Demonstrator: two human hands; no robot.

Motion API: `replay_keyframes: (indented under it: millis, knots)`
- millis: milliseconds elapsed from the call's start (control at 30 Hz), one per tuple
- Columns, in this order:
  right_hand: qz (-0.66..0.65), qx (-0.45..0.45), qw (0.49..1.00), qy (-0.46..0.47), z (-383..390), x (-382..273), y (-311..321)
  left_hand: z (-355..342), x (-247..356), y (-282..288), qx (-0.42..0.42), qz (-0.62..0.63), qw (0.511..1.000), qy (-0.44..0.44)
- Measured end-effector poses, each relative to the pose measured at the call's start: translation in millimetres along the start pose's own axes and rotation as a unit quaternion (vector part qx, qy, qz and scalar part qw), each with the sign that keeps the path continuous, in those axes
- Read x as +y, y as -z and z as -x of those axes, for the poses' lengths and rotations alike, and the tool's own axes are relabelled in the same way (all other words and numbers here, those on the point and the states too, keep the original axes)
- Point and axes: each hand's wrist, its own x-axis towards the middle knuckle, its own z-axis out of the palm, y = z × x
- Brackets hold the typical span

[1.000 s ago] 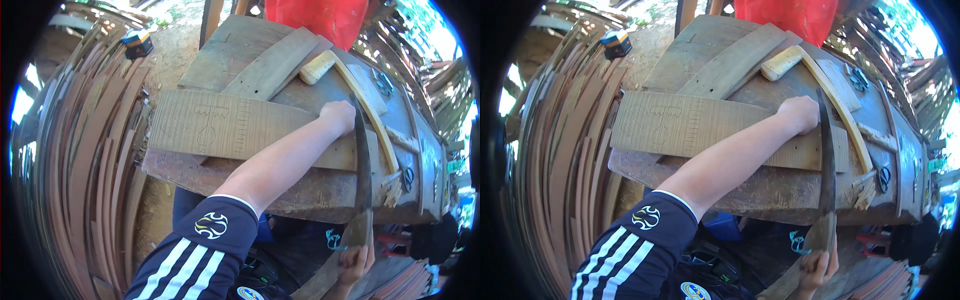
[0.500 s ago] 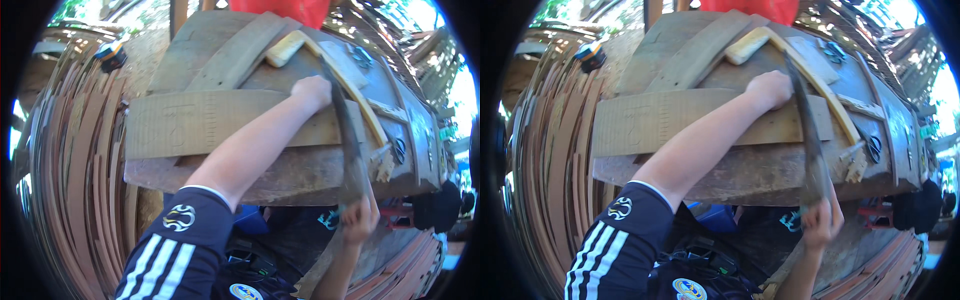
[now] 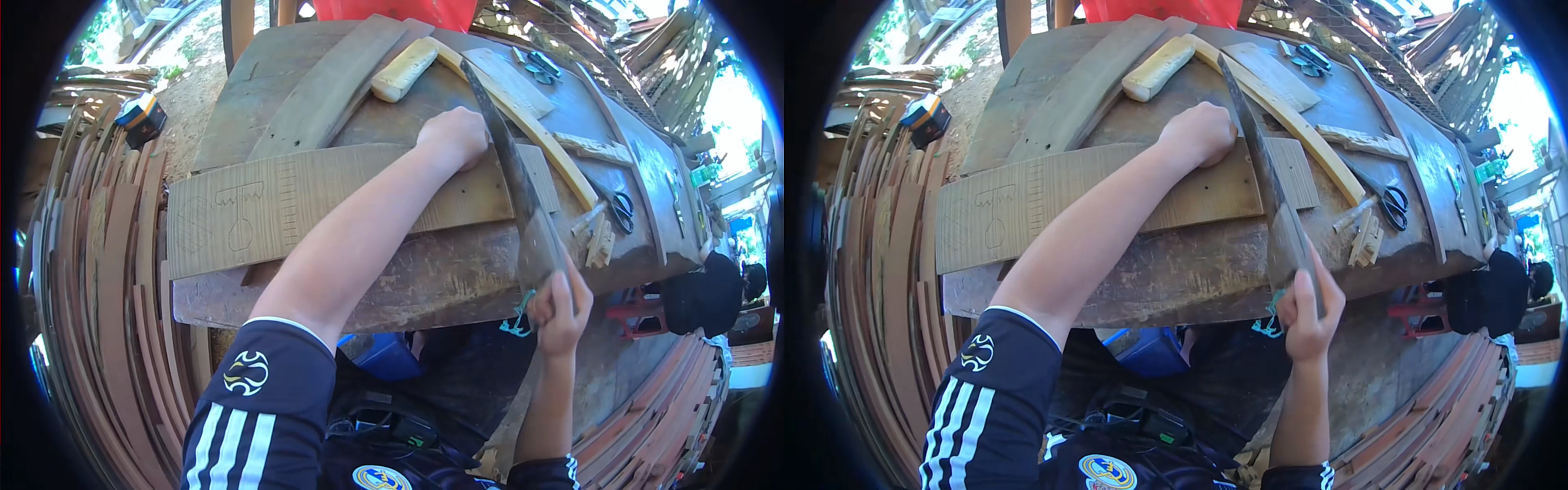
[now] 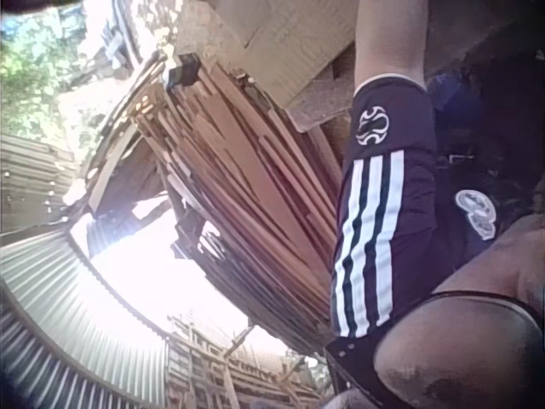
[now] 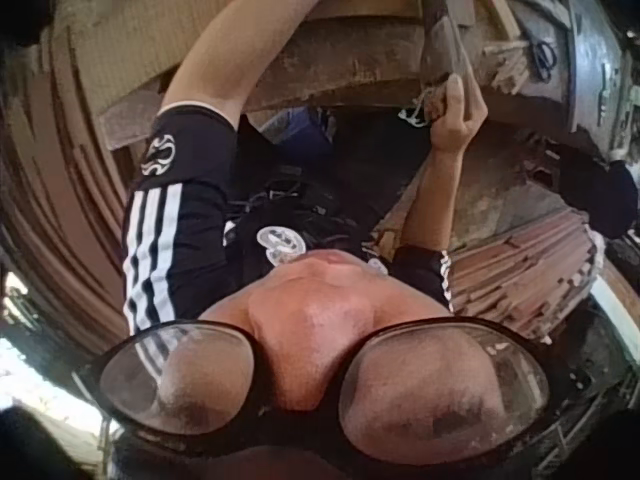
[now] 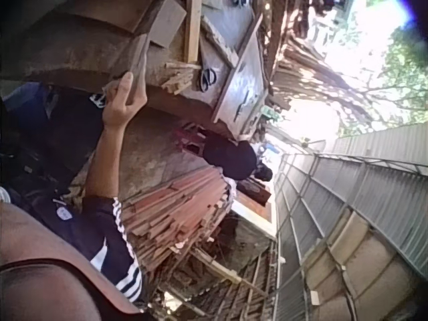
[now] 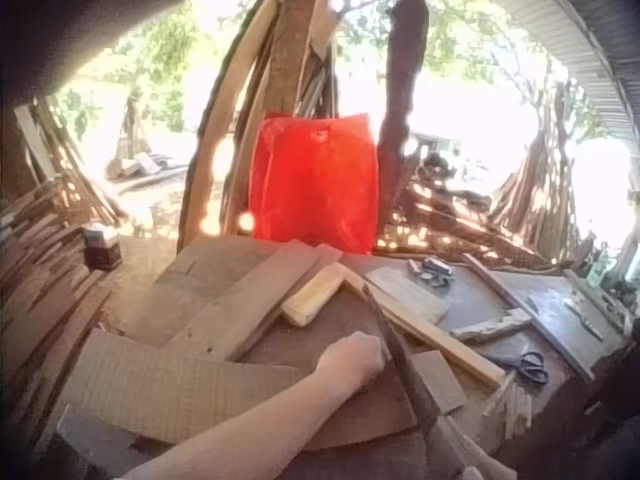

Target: Sawing a piece of wood and then sanding the edges with sandpaper.

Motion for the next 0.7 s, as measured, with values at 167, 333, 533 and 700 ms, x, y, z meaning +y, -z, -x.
replay_keyframes:
  millis: [167,333,533,700]
  knots:
    - [-0.080,0.007,0.997,-0.010,72.7,-29.9,35.2,-12.6,17.5,7.8,-0.009,-0.009,1.000,-0.017]
    - [0.030,0.026,0.999,0.001,-1.1,-3.9,-7.0,-7.0,-4.1,2.4,0.001,-0.029,0.999,-0.015]
    - [-0.002,0.000,1.000,-0.001,64.6,-30.4,22.9,-4.9,13.4,-2.8,0.004,-0.006,1.000,-0.026]
    - [0.020,0.018,1.000,0.009,12.0,-3.9,3.0,-10.3,-1.9,-4.1,0.011,-0.008,0.999,-0.030]
